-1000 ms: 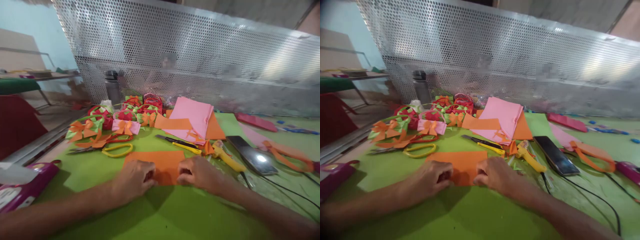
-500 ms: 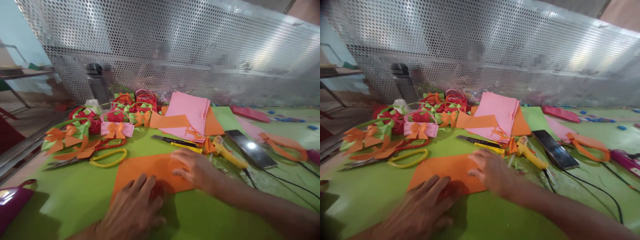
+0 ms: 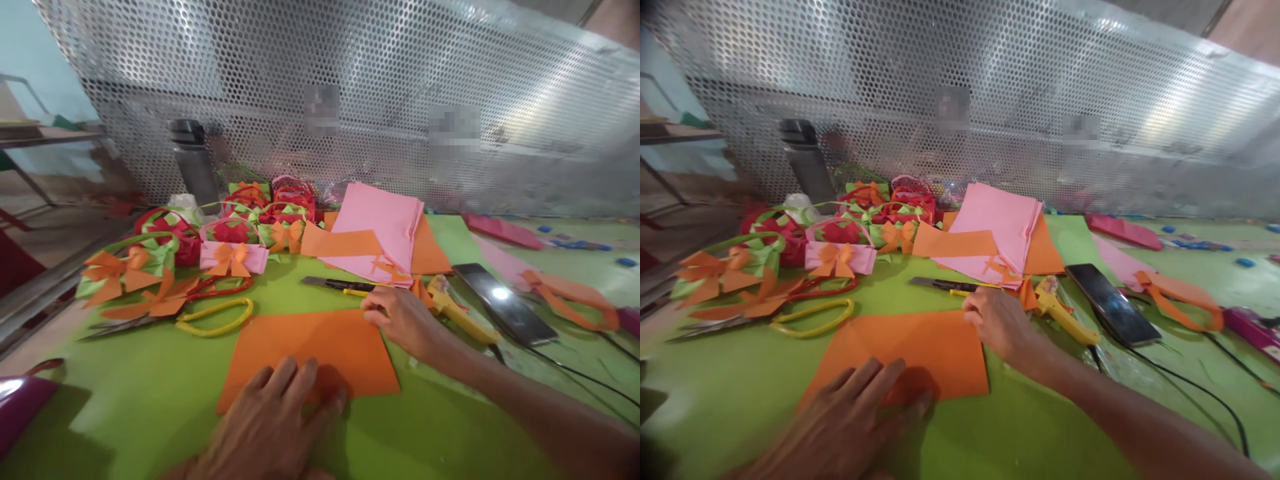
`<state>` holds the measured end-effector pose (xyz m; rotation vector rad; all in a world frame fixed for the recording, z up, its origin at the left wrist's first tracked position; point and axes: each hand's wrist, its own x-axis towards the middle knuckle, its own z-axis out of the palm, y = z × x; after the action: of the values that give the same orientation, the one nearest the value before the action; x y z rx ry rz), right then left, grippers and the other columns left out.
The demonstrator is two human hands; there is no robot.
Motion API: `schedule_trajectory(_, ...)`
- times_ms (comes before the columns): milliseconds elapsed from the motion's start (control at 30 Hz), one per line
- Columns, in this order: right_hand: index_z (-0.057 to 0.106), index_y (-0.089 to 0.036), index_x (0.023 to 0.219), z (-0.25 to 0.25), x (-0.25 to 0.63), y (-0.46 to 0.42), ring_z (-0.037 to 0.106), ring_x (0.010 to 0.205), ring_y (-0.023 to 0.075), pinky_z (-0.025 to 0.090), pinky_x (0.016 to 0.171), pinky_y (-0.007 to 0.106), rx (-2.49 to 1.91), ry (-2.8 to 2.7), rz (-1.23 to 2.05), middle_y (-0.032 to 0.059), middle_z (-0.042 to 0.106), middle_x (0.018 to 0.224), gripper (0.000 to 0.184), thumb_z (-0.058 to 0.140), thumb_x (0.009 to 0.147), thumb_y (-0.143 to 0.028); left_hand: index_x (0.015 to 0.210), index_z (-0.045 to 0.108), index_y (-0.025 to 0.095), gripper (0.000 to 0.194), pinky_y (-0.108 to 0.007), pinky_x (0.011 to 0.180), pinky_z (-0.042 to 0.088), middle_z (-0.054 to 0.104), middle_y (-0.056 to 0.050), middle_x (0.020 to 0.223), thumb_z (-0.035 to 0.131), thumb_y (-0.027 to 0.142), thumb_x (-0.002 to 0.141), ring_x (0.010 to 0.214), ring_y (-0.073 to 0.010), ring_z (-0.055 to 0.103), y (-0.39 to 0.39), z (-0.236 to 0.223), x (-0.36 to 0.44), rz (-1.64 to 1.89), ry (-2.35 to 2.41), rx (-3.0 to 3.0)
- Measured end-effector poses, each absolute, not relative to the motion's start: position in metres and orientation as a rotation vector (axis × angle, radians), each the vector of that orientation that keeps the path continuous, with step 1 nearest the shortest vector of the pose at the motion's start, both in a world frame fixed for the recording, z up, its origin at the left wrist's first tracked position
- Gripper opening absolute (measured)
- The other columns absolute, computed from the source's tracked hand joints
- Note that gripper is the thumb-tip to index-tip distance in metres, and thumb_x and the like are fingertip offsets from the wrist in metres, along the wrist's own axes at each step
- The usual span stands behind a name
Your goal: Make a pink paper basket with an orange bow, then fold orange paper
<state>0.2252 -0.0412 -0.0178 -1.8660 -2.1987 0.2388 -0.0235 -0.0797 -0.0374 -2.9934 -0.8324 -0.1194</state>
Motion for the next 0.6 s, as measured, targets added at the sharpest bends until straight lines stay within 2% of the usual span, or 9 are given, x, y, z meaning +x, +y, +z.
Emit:
schedule_trajectory(67, 0.063, -0.018, 0.073, -0.018, 0.227, -0.042, 0.06, 0.076, 0.0164, 0.04, 0.071, 0.027, -1.836, -2.203, 0.228, 0.0036, 0.065, 0.079, 0.018, 0.048, 0.08, -0.011, 0.126, 0.051, 0.036, 0.062, -0.04, 0.071, 0.052, 0.057, -0.011, 0.113, 0.035, 0.074, 0.08, 0.092, -0.0279, 0.056, -0.081, -0.033, -0.022, -0.084, -0.865, -2.998)
schedule_trajectory(167, 0.057, -0.018, 0.073, -0.019, 0.226, -0.046, 0.058, 0.081, 0.0171, 0.041, 0.074, 0.028, -1.689, -2.198, 0.181, 0.005, 0.063, 0.084, 0.016, 0.047, 0.083, -0.013, 0.127, 0.049, 0.036, 0.061, -0.043, 0.072, 0.053, 0.056, -0.011, 0.114, 0.041, 0.072, 0.079, 0.094, -0.029, 0.056, -0.084, -0.033, -0.022, -0.049, -0.881, -2.984)
schedule_trajectory(233, 0.053, -0.019, 0.074, -0.018, 0.223, -0.051, 0.058, 0.083, 0.0176, 0.042, 0.075, 0.029, -1.537, -2.163, 0.15, 0.0057, 0.062, 0.086, 0.016, 0.044, 0.087, -0.016, 0.123, 0.052, 0.034, 0.059, -0.044, 0.07, 0.053, 0.056, -0.012, 0.115, 0.044, 0.072, 0.078, 0.093, -0.0297, 0.057, -0.086, -0.035, -0.021, -0.067, -0.869, -2.96)
schedule_trajectory(300, 0.051, -0.02, 0.079, -0.017, 0.221, -0.059, 0.059, 0.073, 0.0161, 0.043, 0.067, 0.027, -1.461, -2.068, 0.148, 0.0038, 0.063, 0.08, 0.015, 0.041, 0.09, -0.019, 0.113, 0.059, 0.03, 0.054, -0.041, 0.067, 0.054, 0.058, -0.011, 0.111, 0.051, 0.069, 0.076, 0.089, -0.0282, 0.058, -0.088, -0.035, -0.021, -0.179, -0.857, -2.904)
schedule_trajectory(400, 0.051, -0.023, 0.086, -0.014, 0.22, -0.073, 0.061, 0.067, 0.0151, 0.045, 0.059, 0.025, -1.41, -1.893, 0.103, 0.0024, 0.066, 0.08, 0.011, 0.042, 0.092, -0.023, 0.094, 0.066, 0.023, 0.031, -0.032, 0.058, 0.052, 0.063, -0.007, 0.094, 0.062, 0.049, 0.078, 0.074, -0.0215, 0.059, -0.09, -0.027, -0.019, -0.523, -0.786, -2.776)
schedule_trajectory(467, 0.051, -0.025, 0.089, -0.011, 0.222, -0.08, 0.064, 0.075, 0.0161, 0.048, 0.064, 0.026, -1.32, -1.809, -0.01, 0.0029, 0.068, 0.086, 0.008, 0.044, 0.092, -0.022, 0.084, 0.066, 0.02, 0.013, -0.029, 0.054, 0.049, 0.063, -0.004, 0.08, 0.059, 0.031, 0.082, 0.066, -0.018, 0.058, -0.089, -0.016, -0.019, -0.734, -0.77, -2.668)
schedule_trajectory(533, 0.051, -0.025, 0.093, -0.009, 0.225, -0.086, 0.066, 0.081, 0.0172, 0.05, 0.072, 0.029, -1.172, -1.834, -0.135, 0.0032, 0.069, 0.087, 0.01, 0.045, 0.091, -0.019, 0.077, 0.065, 0.02, 0.016, -0.029, 0.056, 0.049, 0.063, -0.003, 0.073, 0.051, 0.018, 0.085, 0.064, -0.0163, 0.058, -0.088, -0.004, -0.022, -0.843, -0.791, -2.586)
schedule_trajectory(600, 0.051, -0.026, 0.096, -0.009, 0.226, -0.09, 0.067, 0.082, 0.0177, 0.052, 0.077, 0.031, -1.013, -1.97, -0.22, 0.0031, 0.07, 0.086, 0.012, 0.046, 0.089, -0.017, 0.075, 0.064, 0.022, 0.023, -0.028, 0.056, 0.048, 0.063, 0.0, 0.068, 0.046, 0.012, 0.087, 0.062, -0.0141, 0.057, -0.091, 0.006, -0.026, -0.918, -0.72, -2.565)
